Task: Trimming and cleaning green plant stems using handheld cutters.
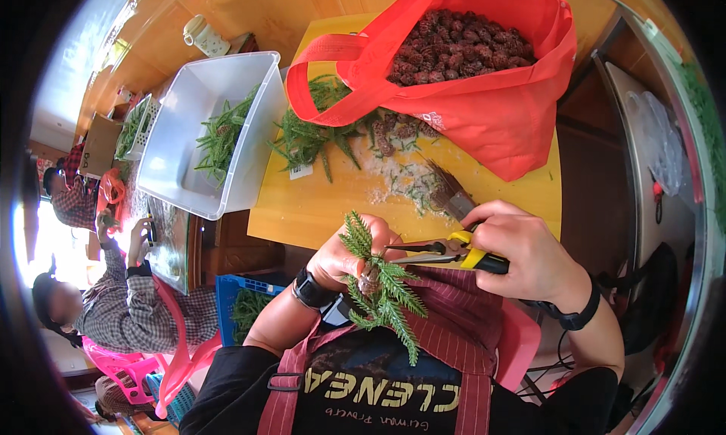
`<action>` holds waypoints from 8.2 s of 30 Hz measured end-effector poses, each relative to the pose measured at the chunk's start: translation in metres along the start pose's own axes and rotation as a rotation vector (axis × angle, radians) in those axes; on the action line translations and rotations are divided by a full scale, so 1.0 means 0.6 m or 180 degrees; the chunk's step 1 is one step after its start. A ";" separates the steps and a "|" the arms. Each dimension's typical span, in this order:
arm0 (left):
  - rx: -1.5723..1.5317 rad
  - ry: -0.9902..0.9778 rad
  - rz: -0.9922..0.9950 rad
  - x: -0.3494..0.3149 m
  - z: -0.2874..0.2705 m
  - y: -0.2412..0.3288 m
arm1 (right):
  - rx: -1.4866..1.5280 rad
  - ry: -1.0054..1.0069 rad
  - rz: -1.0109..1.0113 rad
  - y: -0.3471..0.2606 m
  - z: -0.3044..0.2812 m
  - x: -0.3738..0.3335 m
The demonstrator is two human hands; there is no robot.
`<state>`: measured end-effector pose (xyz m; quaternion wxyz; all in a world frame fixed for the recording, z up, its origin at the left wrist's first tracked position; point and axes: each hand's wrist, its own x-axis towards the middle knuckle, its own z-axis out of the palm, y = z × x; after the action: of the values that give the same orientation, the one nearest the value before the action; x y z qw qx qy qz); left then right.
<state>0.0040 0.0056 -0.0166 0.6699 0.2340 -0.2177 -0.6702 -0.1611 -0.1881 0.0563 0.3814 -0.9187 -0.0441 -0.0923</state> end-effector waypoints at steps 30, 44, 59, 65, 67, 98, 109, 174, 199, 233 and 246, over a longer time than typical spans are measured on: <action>-0.0071 0.0029 0.0049 0.002 -0.008 -0.018 | -0.0042 -0.0188 -0.0151 0.003 -0.005 0.009; 0.0916 0.0777 0.0200 0.013 0.033 0.041 | -0.0494 0.0182 0.0099 0.001 -0.010 0.005; 0.5940 0.1729 0.2993 0.073 0.027 0.029 | -0.1006 0.0641 0.1092 -0.015 0.016 0.031; 0.6069 0.1597 0.2807 0.067 0.008 0.025 | -0.0061 0.0694 0.1527 -0.010 0.045 -0.005; 0.5924 0.1738 0.2664 0.055 0.002 0.030 | -0.0030 0.0832 0.1711 0.003 0.042 -0.032; 0.1221 0.0545 -0.0309 0.027 0.047 0.038 | 0.0432 0.0069 -0.0074 -0.016 0.007 0.053; 0.1835 0.0815 -0.0310 0.027 0.059 0.052 | 0.0348 0.0459 0.0189 -0.030 -0.013 0.044; 0.4979 0.0344 0.1778 0.035 0.099 0.049 | -0.0784 0.0256 -0.0255 -0.045 -0.023 0.032; 0.1938 0.0608 -0.0443 0.029 0.097 0.066 | -0.0550 0.0543 -0.0285 -0.042 -0.030 0.030; 0.3419 0.0746 0.0813 0.027 0.096 0.043 | -0.0147 0.0515 0.0212 -0.039 -0.020 0.021; 0.1404 0.0517 -0.0394 0.034 0.082 0.054 | -0.1057 0.0696 -0.1087 -0.032 -0.031 0.030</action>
<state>-0.0001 -0.0161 0.0418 0.5755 0.4406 -0.2895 -0.6252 -0.1492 -0.1873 0.0860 0.2068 -0.9325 -0.1412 -0.2601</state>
